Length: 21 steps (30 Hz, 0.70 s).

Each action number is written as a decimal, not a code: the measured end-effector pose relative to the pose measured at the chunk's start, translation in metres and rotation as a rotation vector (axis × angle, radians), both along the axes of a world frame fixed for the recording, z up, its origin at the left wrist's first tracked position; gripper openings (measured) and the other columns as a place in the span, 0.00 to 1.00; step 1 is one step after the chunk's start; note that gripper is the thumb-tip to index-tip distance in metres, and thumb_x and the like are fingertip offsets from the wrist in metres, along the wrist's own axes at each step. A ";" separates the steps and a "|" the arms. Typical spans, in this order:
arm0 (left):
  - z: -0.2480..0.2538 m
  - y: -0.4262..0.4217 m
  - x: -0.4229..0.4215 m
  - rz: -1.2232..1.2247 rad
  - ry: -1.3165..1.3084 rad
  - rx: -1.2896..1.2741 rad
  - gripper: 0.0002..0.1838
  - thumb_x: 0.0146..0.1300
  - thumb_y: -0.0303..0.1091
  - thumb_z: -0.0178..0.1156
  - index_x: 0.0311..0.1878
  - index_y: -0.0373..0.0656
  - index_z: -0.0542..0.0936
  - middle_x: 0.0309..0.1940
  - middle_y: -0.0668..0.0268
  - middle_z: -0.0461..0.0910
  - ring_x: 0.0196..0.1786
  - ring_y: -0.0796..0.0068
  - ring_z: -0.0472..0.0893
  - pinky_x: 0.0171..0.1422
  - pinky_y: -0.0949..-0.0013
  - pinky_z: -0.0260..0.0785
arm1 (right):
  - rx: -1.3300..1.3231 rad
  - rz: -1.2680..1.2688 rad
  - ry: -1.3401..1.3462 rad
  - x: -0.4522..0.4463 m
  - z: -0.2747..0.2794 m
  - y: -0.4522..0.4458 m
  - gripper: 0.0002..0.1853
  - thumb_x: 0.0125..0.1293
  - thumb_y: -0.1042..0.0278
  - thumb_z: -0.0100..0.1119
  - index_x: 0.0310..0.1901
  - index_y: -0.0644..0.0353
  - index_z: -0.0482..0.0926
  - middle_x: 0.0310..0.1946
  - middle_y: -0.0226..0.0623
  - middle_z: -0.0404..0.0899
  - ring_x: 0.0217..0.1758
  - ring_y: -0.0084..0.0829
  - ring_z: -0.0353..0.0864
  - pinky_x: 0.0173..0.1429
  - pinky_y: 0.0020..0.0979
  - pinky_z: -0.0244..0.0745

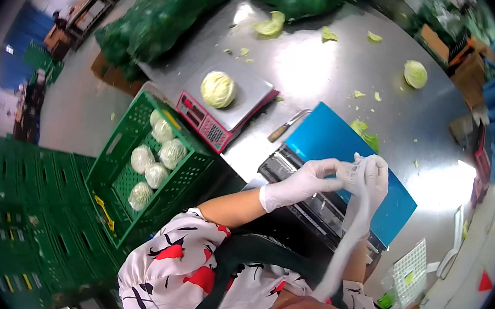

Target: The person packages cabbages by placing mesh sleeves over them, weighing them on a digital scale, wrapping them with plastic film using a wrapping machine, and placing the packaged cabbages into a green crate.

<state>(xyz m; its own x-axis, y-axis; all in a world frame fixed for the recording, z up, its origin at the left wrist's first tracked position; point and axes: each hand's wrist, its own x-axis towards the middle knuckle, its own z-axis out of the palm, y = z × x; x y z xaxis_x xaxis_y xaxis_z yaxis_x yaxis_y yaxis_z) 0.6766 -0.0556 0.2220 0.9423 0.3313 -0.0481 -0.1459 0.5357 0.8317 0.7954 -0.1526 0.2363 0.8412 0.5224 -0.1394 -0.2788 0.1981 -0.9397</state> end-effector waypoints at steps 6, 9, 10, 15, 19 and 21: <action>0.010 0.066 -0.099 0.175 -0.205 -0.281 0.14 0.73 0.39 0.59 0.51 0.39 0.76 0.44 0.68 0.81 0.47 0.79 0.80 0.58 0.74 0.72 | -0.308 0.537 -0.674 -0.040 -0.013 0.015 0.29 0.69 0.64 0.64 0.66 0.71 0.71 0.62 0.47 0.78 0.62 0.34 0.78 0.67 0.32 0.71; 0.009 0.095 -0.149 0.213 -0.185 -0.305 0.15 0.74 0.38 0.56 0.54 0.36 0.76 0.45 0.65 0.81 0.48 0.78 0.80 0.58 0.70 0.74 | -0.144 1.052 0.073 -0.071 0.000 0.046 0.23 0.58 0.70 0.66 0.55 0.73 0.79 0.52 0.45 0.83 0.54 0.30 0.81 0.61 0.29 0.73; -0.009 0.103 -0.164 0.085 -0.168 -0.281 0.18 0.75 0.39 0.55 0.60 0.35 0.75 0.51 0.61 0.81 0.54 0.77 0.80 0.62 0.68 0.73 | -0.094 1.191 0.346 -0.079 0.005 0.055 0.22 0.55 0.72 0.66 0.51 0.74 0.81 0.48 0.44 0.85 0.51 0.29 0.82 0.59 0.28 0.74; -0.043 0.079 -0.220 -0.004 0.020 -0.505 0.23 0.76 0.40 0.49 0.66 0.36 0.73 0.60 0.59 0.78 0.60 0.73 0.78 0.66 0.69 0.71 | 0.168 1.242 -0.001 -0.070 0.023 0.132 0.23 0.71 0.54 0.61 0.49 0.73 0.79 0.47 0.48 0.84 0.51 0.38 0.84 0.61 0.38 0.77; -0.047 0.118 -0.235 0.349 0.171 0.045 0.22 0.77 0.41 0.46 0.62 0.34 0.76 0.58 0.59 0.79 0.58 0.71 0.79 0.64 0.68 0.71 | 0.116 0.788 -0.202 -0.092 -0.021 0.167 0.19 0.81 0.62 0.42 0.60 0.70 0.73 0.57 0.47 0.79 0.59 0.39 0.80 0.69 0.42 0.72; -0.046 0.140 -0.240 0.665 0.031 0.233 0.25 0.78 0.47 0.46 0.57 0.34 0.81 0.51 0.62 0.83 0.51 0.74 0.81 0.61 0.69 0.72 | 0.255 0.882 0.371 -0.086 -0.041 0.187 0.20 0.78 0.61 0.49 0.60 0.70 0.74 0.56 0.45 0.80 0.61 0.36 0.78 0.70 0.40 0.72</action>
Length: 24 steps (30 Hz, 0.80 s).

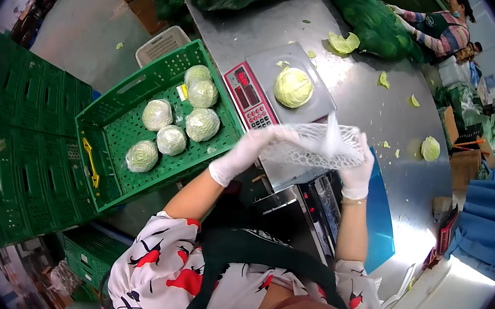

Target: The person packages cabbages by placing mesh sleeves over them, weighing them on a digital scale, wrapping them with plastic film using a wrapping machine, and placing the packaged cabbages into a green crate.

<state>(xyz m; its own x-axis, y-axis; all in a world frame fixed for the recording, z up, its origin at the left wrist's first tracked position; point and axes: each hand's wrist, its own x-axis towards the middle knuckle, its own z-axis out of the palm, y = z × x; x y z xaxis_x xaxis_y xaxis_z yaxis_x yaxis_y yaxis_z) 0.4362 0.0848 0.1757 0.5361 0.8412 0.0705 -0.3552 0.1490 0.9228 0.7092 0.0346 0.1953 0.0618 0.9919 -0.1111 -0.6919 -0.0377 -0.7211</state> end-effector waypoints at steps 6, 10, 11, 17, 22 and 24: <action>-0.047 0.058 0.002 0.240 0.013 -0.173 0.19 0.72 0.31 0.55 0.62 0.32 0.78 0.53 0.62 0.84 0.55 0.76 0.81 0.65 0.71 0.70 | -0.165 0.238 -0.884 0.001 -0.047 0.092 0.22 0.71 0.59 0.56 0.56 0.71 0.80 0.45 0.42 0.86 0.49 0.34 0.85 0.54 0.31 0.78; -0.096 0.115 0.030 0.676 0.412 -0.111 0.20 0.74 0.36 0.52 0.60 0.31 0.77 0.43 0.62 0.85 0.42 0.77 0.82 0.48 0.71 0.76 | -0.270 -0.157 -1.434 -0.005 -0.074 0.165 0.22 0.69 0.55 0.55 0.53 0.67 0.82 0.42 0.51 0.86 0.45 0.44 0.85 0.51 0.38 0.75; -0.110 0.130 0.036 0.613 0.363 -0.240 0.21 0.75 0.39 0.51 0.59 0.31 0.78 0.42 0.62 0.85 0.41 0.76 0.82 0.46 0.70 0.75 | -0.212 -0.170 -1.386 -0.005 -0.091 0.183 0.22 0.70 0.55 0.53 0.50 0.68 0.82 0.41 0.54 0.86 0.44 0.47 0.84 0.50 0.41 0.74; -0.153 0.158 0.062 0.635 -0.001 -0.511 0.27 0.77 0.48 0.45 0.58 0.31 0.78 0.44 0.59 0.84 0.44 0.69 0.83 0.51 0.65 0.75 | -0.193 -0.093 -1.331 -0.015 -0.123 0.200 0.23 0.70 0.56 0.50 0.40 0.74 0.81 0.36 0.63 0.81 0.38 0.53 0.83 0.48 0.46 0.73; -0.071 0.091 0.055 0.046 -0.396 -0.515 0.22 0.77 0.39 0.49 0.66 0.36 0.73 0.60 0.56 0.79 0.59 0.64 0.80 0.67 0.61 0.74 | 0.105 -0.219 -1.539 -0.040 -0.028 0.108 0.15 0.67 0.63 0.57 0.38 0.70 0.83 0.34 0.57 0.83 0.32 0.39 0.84 0.41 0.35 0.76; -0.042 0.061 0.060 -0.057 -0.356 -0.420 0.21 0.76 0.35 0.50 0.66 0.36 0.72 0.60 0.55 0.79 0.60 0.62 0.80 0.68 0.59 0.73 | 0.188 -0.222 -1.433 -0.037 0.009 0.087 0.13 0.67 0.65 0.58 0.38 0.68 0.84 0.34 0.51 0.85 0.32 0.32 0.84 0.40 0.31 0.77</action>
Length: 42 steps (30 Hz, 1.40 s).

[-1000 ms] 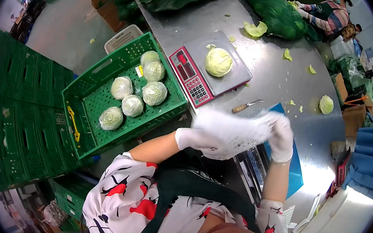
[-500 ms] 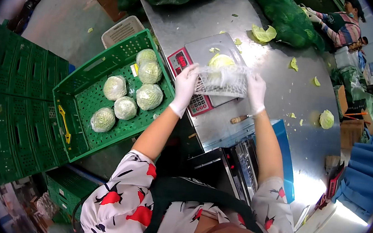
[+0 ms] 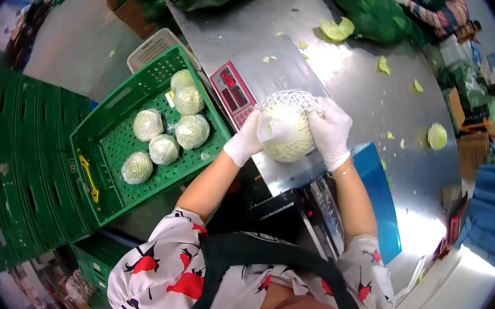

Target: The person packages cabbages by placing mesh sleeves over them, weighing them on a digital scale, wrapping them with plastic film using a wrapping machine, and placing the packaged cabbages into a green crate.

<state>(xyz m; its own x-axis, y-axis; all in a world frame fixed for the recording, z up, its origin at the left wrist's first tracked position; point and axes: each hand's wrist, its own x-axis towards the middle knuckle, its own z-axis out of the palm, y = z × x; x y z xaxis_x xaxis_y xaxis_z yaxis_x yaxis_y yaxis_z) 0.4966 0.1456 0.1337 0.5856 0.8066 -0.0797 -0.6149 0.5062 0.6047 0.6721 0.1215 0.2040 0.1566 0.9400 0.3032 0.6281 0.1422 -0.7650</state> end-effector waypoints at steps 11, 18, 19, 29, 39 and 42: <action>0.021 -0.063 0.072 -0.407 -0.143 -0.050 0.26 0.75 0.43 0.46 0.65 0.31 0.73 0.59 0.53 0.80 0.61 0.60 0.81 0.68 0.58 0.72 | -0.456 -0.220 1.134 0.105 -0.049 -0.166 0.21 0.72 0.63 0.60 0.60 0.67 0.77 0.53 0.40 0.83 0.56 0.27 0.81 0.60 0.29 0.76; 0.024 -0.100 0.219 -0.630 0.270 0.699 0.19 0.64 0.31 0.53 0.54 0.29 0.80 0.51 0.57 0.83 0.54 0.69 0.82 0.63 0.68 0.73 | -0.079 -0.396 0.633 0.143 -0.010 -0.269 0.31 0.74 0.55 0.57 0.70 0.67 0.66 0.66 0.43 0.71 0.68 0.30 0.70 0.71 0.33 0.66; 0.029 -0.115 0.238 -0.787 0.201 0.517 0.19 0.59 0.26 0.52 0.52 0.27 0.80 0.51 0.56 0.83 0.54 0.66 0.82 0.65 0.67 0.71 | -0.052 -0.473 0.686 0.136 -0.009 -0.281 0.32 0.72 0.58 0.60 0.70 0.67 0.65 0.66 0.44 0.71 0.69 0.31 0.70 0.72 0.33 0.65; -0.005 -0.118 0.258 -0.365 0.491 0.492 0.19 0.71 0.27 0.51 0.63 0.35 0.76 0.51 0.60 0.83 0.55 0.70 0.81 0.66 0.64 0.71 | 0.139 -0.913 0.557 0.114 -0.080 -0.375 0.33 0.71 0.64 0.60 0.71 0.73 0.61 0.65 0.50 0.71 0.70 0.35 0.68 0.74 0.34 0.60; -0.026 -0.170 0.091 0.026 1.394 1.931 0.45 0.58 0.54 0.69 0.72 0.35 0.66 0.39 0.62 0.82 0.49 0.57 0.75 0.54 0.55 0.64 | -0.655 -1.447 -0.607 0.068 -0.092 -0.467 0.34 0.64 0.46 0.64 0.62 0.65 0.72 0.57 0.52 0.73 0.67 0.50 0.67 0.76 0.55 0.51; -0.044 -0.176 0.107 -0.035 1.298 1.589 0.41 0.59 0.42 0.70 0.72 0.35 0.66 0.34 0.65 0.84 0.49 0.61 0.77 0.59 0.56 0.60 | -0.554 -1.373 -0.441 0.065 -0.102 -0.454 0.26 0.68 0.49 0.60 0.62 0.57 0.75 0.46 0.38 0.81 0.60 0.42 0.73 0.76 0.54 0.50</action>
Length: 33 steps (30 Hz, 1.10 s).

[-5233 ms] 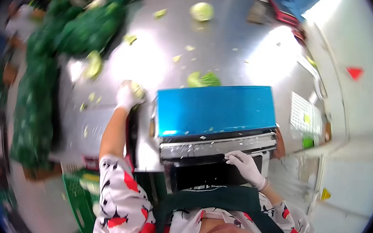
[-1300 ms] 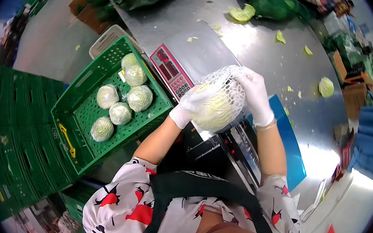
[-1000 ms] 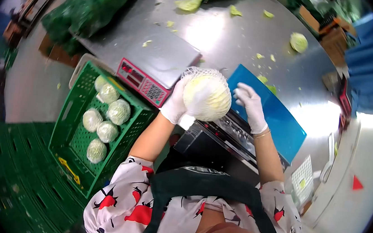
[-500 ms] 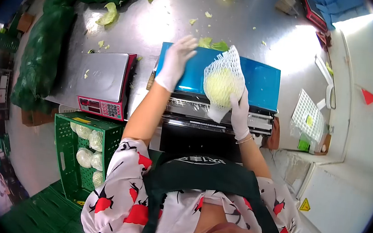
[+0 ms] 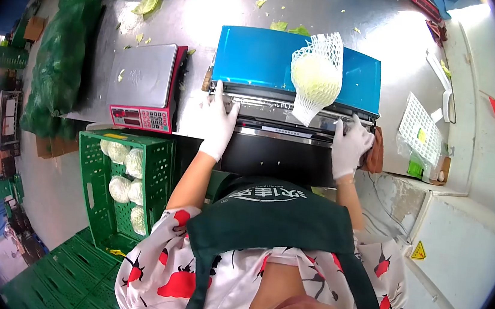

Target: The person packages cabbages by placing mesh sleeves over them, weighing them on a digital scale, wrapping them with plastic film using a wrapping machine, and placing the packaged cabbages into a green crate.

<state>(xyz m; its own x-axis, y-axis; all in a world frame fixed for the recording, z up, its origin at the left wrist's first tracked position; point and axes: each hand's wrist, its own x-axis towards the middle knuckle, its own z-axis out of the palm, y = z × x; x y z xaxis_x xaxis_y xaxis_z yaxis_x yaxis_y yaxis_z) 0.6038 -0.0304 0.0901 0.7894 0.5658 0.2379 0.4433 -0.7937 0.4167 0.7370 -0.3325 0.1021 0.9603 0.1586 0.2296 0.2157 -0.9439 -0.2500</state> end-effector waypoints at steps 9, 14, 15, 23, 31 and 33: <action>0.066 0.033 -0.044 -0.513 0.036 -0.910 0.11 0.66 0.24 0.61 0.49 0.41 0.88 0.41 0.62 0.86 0.42 0.74 0.82 0.52 0.70 0.75 | 0.897 0.253 0.906 -0.019 0.110 -0.050 0.11 0.65 0.76 0.61 0.46 0.71 0.85 0.36 0.32 0.83 0.43 0.22 0.77 0.54 0.27 0.70; 0.150 0.039 -0.041 -0.706 0.114 -1.313 0.11 0.65 0.24 0.62 0.50 0.38 0.87 0.51 0.61 0.81 0.48 0.71 0.82 0.56 0.66 0.76 | 1.100 0.987 0.999 0.017 0.152 -0.103 0.07 0.66 0.79 0.56 0.41 0.70 0.83 0.35 0.30 0.82 0.38 0.22 0.76 0.54 0.25 0.71; 0.151 0.036 -0.024 -0.706 -0.072 -1.234 0.26 0.63 0.30 0.67 0.65 0.37 0.77 0.64 0.56 0.75 0.62 0.65 0.78 0.69 0.61 0.69 | 1.064 0.662 0.935 0.035 0.135 -0.120 0.10 0.63 0.79 0.59 0.45 0.71 0.84 0.40 0.38 0.83 0.45 0.29 0.79 0.60 0.28 0.71; 0.059 0.001 0.153 -0.855 0.140 -0.372 0.77 0.37 0.51 0.83 0.80 0.35 0.39 0.79 0.38 0.42 0.82 0.44 0.43 0.85 0.56 0.40 | 0.418 0.964 0.491 0.144 0.066 0.048 0.67 0.44 0.55 0.84 0.78 0.68 0.46 0.76 0.52 0.59 0.81 0.38 0.53 0.81 0.35 0.50; 0.039 -0.010 0.145 -0.605 -0.015 -1.226 0.52 0.55 0.50 0.76 0.76 0.34 0.59 0.68 0.51 0.70 0.68 0.63 0.73 0.73 0.66 0.65 | 0.937 0.524 0.913 0.108 0.048 0.065 0.40 0.60 0.51 0.73 0.67 0.67 0.68 0.59 0.42 0.78 0.59 0.28 0.78 0.64 0.30 0.73; 0.081 -0.022 0.112 -0.522 0.230 -1.409 0.44 0.63 0.52 0.68 0.73 0.36 0.62 0.62 0.57 0.75 0.61 0.70 0.77 0.59 0.70 0.75 | 0.918 0.368 1.076 0.076 0.084 0.057 0.31 0.69 0.53 0.63 0.65 0.69 0.71 0.57 0.39 0.78 0.56 0.23 0.76 0.60 0.28 0.74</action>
<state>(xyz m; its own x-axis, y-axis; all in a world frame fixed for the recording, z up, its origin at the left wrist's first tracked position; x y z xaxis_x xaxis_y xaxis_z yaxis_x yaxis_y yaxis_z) 0.7153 -0.0528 0.1711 0.9103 -0.1263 -0.3941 0.4067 0.0970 0.9084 0.8132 -0.2751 0.1858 0.6683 0.6245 -0.4041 -0.2716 -0.3009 -0.9142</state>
